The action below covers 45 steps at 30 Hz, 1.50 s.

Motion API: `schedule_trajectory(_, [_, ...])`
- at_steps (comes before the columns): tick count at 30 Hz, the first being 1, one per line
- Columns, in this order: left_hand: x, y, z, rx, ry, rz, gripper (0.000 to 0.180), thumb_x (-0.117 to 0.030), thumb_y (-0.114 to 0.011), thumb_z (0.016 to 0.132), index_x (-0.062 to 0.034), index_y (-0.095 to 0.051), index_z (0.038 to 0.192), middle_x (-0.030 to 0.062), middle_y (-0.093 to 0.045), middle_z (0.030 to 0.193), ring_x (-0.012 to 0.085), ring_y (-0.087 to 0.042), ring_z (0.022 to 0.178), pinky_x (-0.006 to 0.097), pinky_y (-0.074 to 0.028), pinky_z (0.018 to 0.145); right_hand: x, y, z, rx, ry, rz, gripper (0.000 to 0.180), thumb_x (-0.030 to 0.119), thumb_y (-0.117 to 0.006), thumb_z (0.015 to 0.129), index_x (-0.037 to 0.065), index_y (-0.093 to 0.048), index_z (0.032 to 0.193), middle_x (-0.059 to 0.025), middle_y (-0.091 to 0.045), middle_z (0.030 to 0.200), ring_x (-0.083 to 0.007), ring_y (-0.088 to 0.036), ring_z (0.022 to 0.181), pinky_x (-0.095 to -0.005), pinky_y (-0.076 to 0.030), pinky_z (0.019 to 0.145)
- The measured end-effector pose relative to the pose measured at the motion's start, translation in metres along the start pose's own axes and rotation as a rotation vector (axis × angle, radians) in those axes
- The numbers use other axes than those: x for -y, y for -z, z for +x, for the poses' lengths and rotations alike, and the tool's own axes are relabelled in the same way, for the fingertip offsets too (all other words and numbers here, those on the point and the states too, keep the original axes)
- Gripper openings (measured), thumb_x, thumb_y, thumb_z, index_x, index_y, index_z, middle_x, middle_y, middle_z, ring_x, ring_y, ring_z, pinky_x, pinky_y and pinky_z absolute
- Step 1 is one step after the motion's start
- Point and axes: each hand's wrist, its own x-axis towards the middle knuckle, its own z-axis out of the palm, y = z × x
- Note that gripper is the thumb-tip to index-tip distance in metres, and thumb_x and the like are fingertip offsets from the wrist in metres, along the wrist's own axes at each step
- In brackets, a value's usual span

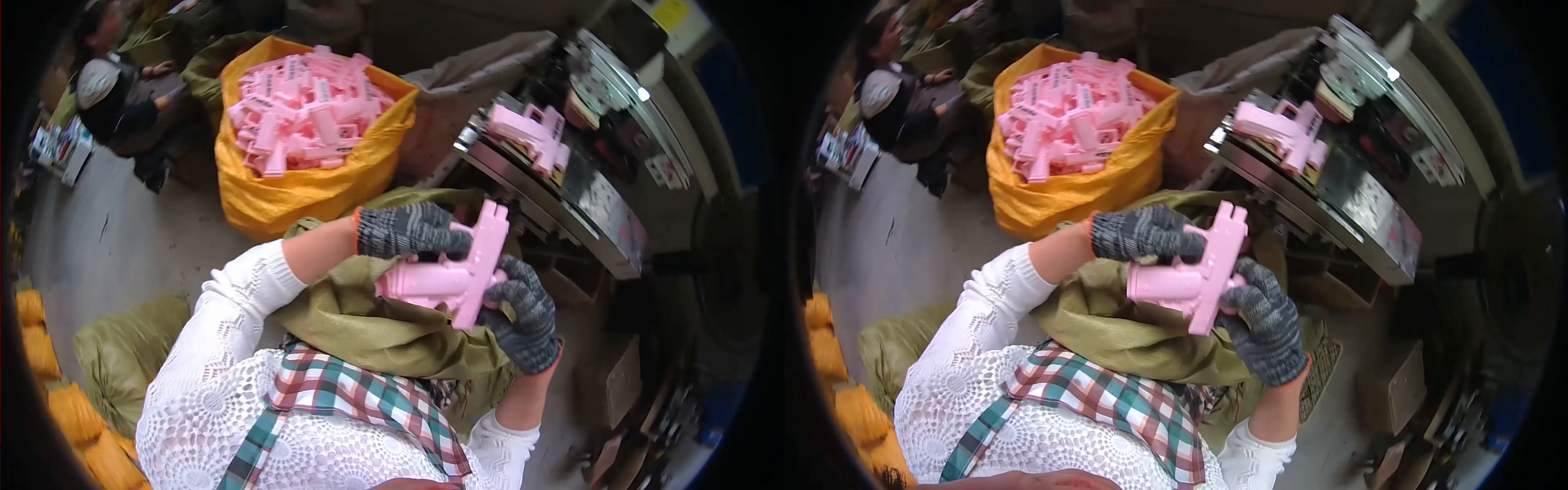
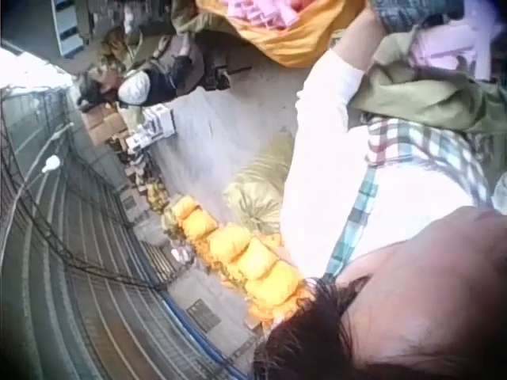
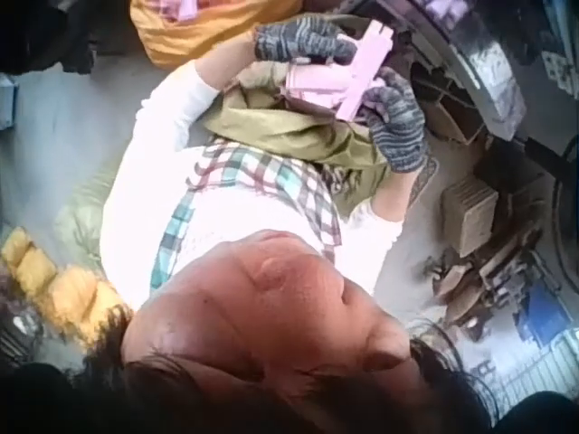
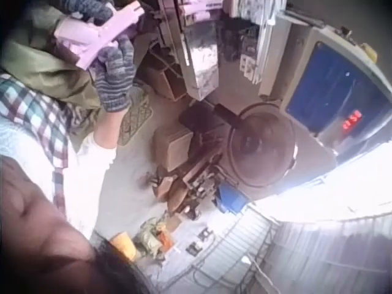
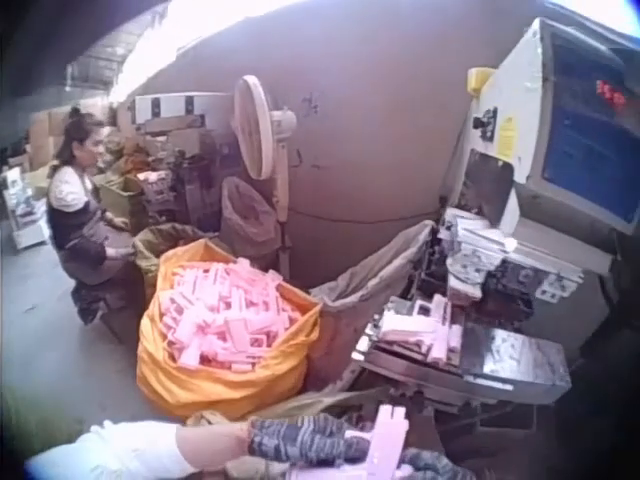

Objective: The person sorts and inspects pink plastic toy gun components by hand, taking them from large plastic bags.

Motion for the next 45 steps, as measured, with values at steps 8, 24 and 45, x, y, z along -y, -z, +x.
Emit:
schedule_trajectory(8, [-0.035, 0.047, 0.111, -1.005, -0.594, 1.060, 0.052, -0.028, -0.062, 0.080, -0.0008, -0.048, 0.123, 0.0217, -0.055, 0.113, 0.0347, -0.053, 0.104, 0.043, -0.041, 0.091, -0.028, 0.025, -0.021, -0.465, -0.231, 0.346, 0.040, -0.003, -0.073, 0.066, 0.003, -0.058, 0.103, -0.0104, -0.058, 0.111, -0.0180, -0.055, 0.102, -0.0314, -0.044, 0.090])
schedule_trajectory(24, [0.063, 0.119, -0.062, -1.062, -0.260, 1.530, 0.058, -0.026, -0.065, 0.076, -0.0071, -0.047, 0.127, 0.0156, -0.057, 0.097, 0.0321, -0.054, 0.089, 0.042, -0.041, 0.082, -0.122, 0.057, 0.096, -0.245, -0.052, -0.174, 0.044, 0.005, -0.066, 0.075, 0.008, -0.057, 0.117, -0.0155, -0.056, 0.119, -0.0273, -0.051, 0.112, -0.0341, -0.038, 0.099])
schedule_trajectory(45, [0.168, 0.177, -0.143, -1.496, 0.142, 1.107, 0.048, -0.033, -0.054, 0.083, -0.0074, -0.049, 0.123, 0.0165, -0.055, 0.114, 0.0331, -0.051, 0.107, 0.045, -0.037, 0.094, -0.083, -0.129, 0.074, 0.324, -0.133, 0.304, 0.026, -0.003, -0.067, 0.070, 0.001, -0.064, 0.096, -0.0120, -0.065, 0.094, -0.0241, -0.061, 0.090, -0.0326, -0.047, 0.083])
